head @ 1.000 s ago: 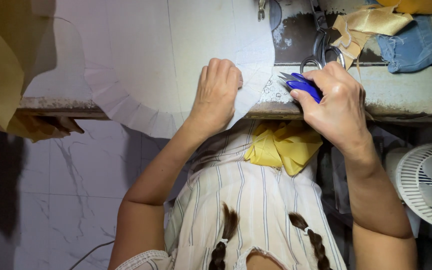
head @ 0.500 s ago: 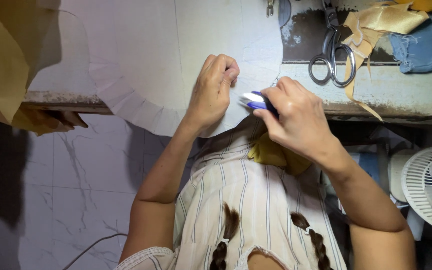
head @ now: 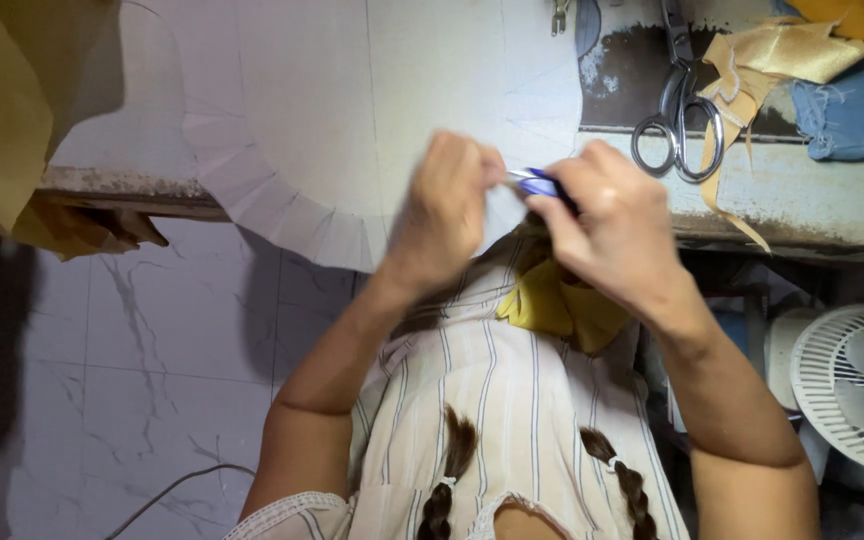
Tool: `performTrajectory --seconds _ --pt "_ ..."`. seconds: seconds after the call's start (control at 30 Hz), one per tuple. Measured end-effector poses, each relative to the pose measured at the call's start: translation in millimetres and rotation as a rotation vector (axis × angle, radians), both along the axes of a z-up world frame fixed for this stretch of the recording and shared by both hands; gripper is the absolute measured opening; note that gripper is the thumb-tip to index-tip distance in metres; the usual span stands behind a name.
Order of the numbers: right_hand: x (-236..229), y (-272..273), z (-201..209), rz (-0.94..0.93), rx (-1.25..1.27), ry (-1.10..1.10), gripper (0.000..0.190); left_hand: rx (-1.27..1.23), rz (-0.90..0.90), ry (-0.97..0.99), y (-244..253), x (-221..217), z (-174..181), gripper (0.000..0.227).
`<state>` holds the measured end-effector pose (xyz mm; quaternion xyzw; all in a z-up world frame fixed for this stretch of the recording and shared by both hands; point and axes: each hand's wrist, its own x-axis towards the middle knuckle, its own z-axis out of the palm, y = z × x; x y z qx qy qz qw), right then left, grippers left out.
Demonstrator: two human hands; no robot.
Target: The person cuts a piece of yellow fabric using large scissors, then switches to a rotary cutter to trim a white paper pattern. They then place the pattern on the fabric and cut along the edge with the scissors.
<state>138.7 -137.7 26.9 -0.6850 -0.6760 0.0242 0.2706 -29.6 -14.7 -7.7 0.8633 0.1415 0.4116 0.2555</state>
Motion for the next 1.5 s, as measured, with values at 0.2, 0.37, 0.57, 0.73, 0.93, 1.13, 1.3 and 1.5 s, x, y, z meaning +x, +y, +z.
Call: performTrajectory --seconds 0.2,0.37,0.57,0.73,0.93,1.13,1.3,1.5 --pt "34 -38 17 -0.136 -0.015 0.020 0.029 0.300 -0.213 0.262 -107 -4 -18 0.020" --pt "34 -56 13 -0.155 0.031 0.022 0.027 0.342 -0.151 0.558 -140 5 -112 0.026" --pt "28 -60 13 -0.132 0.036 0.034 0.031 0.220 -0.275 0.318 -124 -12 -60 0.018" --pt "17 -61 14 -0.130 0.019 0.079 0.030 0.289 -0.114 0.095 -66 -32 2 0.006" --pt "11 -58 9 -0.090 0.039 0.107 0.031 0.176 -0.031 0.239 -11 -40 6 0.025" --pt "9 -58 9 -0.099 0.032 0.098 0.032 0.192 -0.090 0.144 -11 -36 9 0.017" --pt "6 -57 10 -0.088 0.044 0.103 0.031 0.179 -0.112 0.211 -10 -29 7 0.022" --pt "10 -59 10 -0.087 0.054 0.109 0.030 0.093 -0.004 0.324 -3 6 -11 0.053"
